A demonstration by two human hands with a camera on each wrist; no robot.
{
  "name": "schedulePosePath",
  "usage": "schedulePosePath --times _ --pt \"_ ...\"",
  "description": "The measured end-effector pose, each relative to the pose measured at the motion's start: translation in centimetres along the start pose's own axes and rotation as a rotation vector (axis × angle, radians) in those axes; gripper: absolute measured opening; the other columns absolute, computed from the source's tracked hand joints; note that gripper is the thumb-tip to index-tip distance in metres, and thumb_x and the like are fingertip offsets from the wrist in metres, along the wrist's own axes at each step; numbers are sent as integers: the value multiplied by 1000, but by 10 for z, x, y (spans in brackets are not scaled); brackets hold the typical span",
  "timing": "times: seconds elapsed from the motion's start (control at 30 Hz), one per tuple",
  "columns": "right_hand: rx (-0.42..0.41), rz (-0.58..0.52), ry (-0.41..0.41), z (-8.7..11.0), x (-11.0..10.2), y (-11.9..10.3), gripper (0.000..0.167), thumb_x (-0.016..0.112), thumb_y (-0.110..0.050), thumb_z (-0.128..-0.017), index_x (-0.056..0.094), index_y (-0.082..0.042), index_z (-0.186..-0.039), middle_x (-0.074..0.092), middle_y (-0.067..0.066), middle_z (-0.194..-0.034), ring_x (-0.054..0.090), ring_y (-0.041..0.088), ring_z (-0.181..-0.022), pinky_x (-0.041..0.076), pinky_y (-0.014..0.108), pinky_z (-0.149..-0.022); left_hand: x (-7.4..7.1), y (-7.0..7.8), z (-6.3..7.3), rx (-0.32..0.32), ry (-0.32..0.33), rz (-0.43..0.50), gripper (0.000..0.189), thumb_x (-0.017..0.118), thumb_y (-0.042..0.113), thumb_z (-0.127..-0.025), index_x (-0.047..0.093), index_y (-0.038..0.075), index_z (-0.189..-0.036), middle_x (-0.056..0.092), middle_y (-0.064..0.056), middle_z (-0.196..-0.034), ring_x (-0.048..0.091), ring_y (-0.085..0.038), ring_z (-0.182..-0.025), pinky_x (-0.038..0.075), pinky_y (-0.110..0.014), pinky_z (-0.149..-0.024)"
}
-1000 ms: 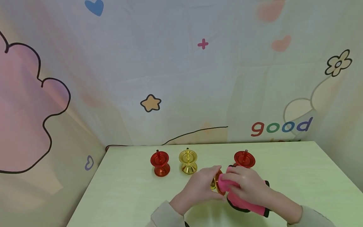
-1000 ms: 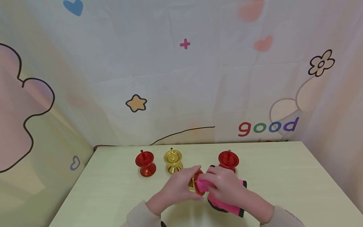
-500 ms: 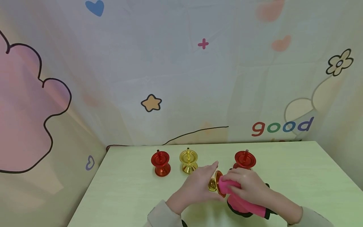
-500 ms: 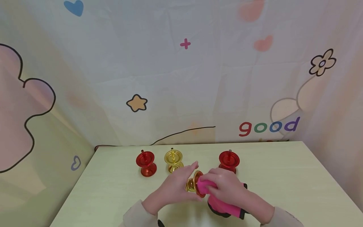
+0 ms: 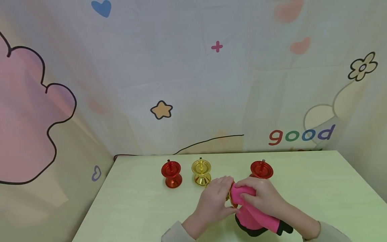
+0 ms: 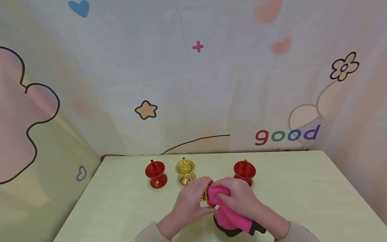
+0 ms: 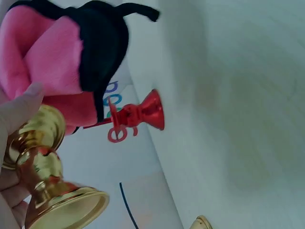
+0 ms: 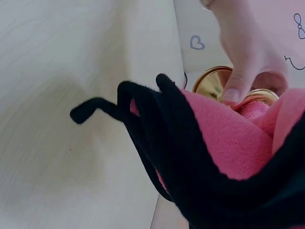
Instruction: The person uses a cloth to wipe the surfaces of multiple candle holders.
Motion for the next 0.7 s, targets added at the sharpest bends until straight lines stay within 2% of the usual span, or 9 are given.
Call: schedulePosePath --times 0.07,0.13,0.2,0.3,0.37,0.43,0.53,0.63,0.7 --pt "34 -7 -21 0 -1 0 24 69 -6 -72 66 -15 -95 64 -5 -84 52 2 -73 48 18 -59 1 2 2 31 56 -54 84 73 56 -57 45 7 -120 55 -1 -116 51 -14 -110 42 -28 -94" --pt "31 -2 -38 1 -2 0 24 69 -7 -73 66 -15 -95 64 -5 -85 53 2 -74 48 18 -59 1 1 3 29 21 -29 89 71 59 -59 43 6 -125 54 -2 -120 49 -15 -113 41 -29 -95" --pt "-9 11 -44 2 -3 0 24 69 -8 -73 65 -16 -95 64 -6 -85 53 2 -74 48 18 -60 -1 -2 1 0 -86 47 95 69 61 -59 38 6 -130 51 -2 -126 46 -15 -117 39 -30 -97" --pt "-128 30 -27 4 -3 -1 26 70 -7 -71 65 -17 -94 64 -8 -85 53 1 -74 48 18 -60 -7 -10 -4 -71 -286 200 101 69 60 -60 29 8 -137 47 -2 -131 45 -14 -119 39 -29 -97" --pt "-221 50 0 5 -3 -3 27 71 -5 -70 65 -17 -93 64 -8 -84 54 2 -74 48 17 -60 -10 -13 -8 -106 -385 291 99 71 57 -60 29 10 -137 50 0 -128 51 -10 -112 42 -23 -92" --pt "-277 54 20 5 -2 -4 28 71 -4 -69 65 -18 -93 64 -7 -85 54 3 -74 48 17 -61 -12 -15 -10 -129 -444 350 93 73 53 -61 33 11 -134 58 2 -116 56 -4 -96 45 -16 -80" --pt "-253 38 32 5 -2 -5 28 71 -4 -69 65 -17 -93 64 -7 -85 54 3 -74 48 18 -60 -13 -13 -11 -143 -437 371 80 74 50 -61 40 15 -124 62 8 -94 53 3 -74 41 -9 -63" --pt "-98 -19 20 4 -2 -4 26 70 -7 -72 65 -17 -95 64 -6 -85 53 2 -74 48 19 -59 -12 -8 -9 -121 -338 273 78 74 52 -61 42 15 -121 60 10 -89 50 2 -70 39 -8 -59" --pt "32 -70 3 3 -2 -3 24 69 -10 -74 65 -16 -97 64 -4 -87 54 4 -75 48 19 -59 -11 -4 -7 -90 -251 159 80 72 55 -61 43 12 -122 61 8 -98 54 -2 -79 44 -11 -66"
Point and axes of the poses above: each hand's wrist, its own z-axis away from the middle knuckle, its own x-axis out of the palm, y = z × x, the point moved 2 cm from there along -z, towards the middle knuckle
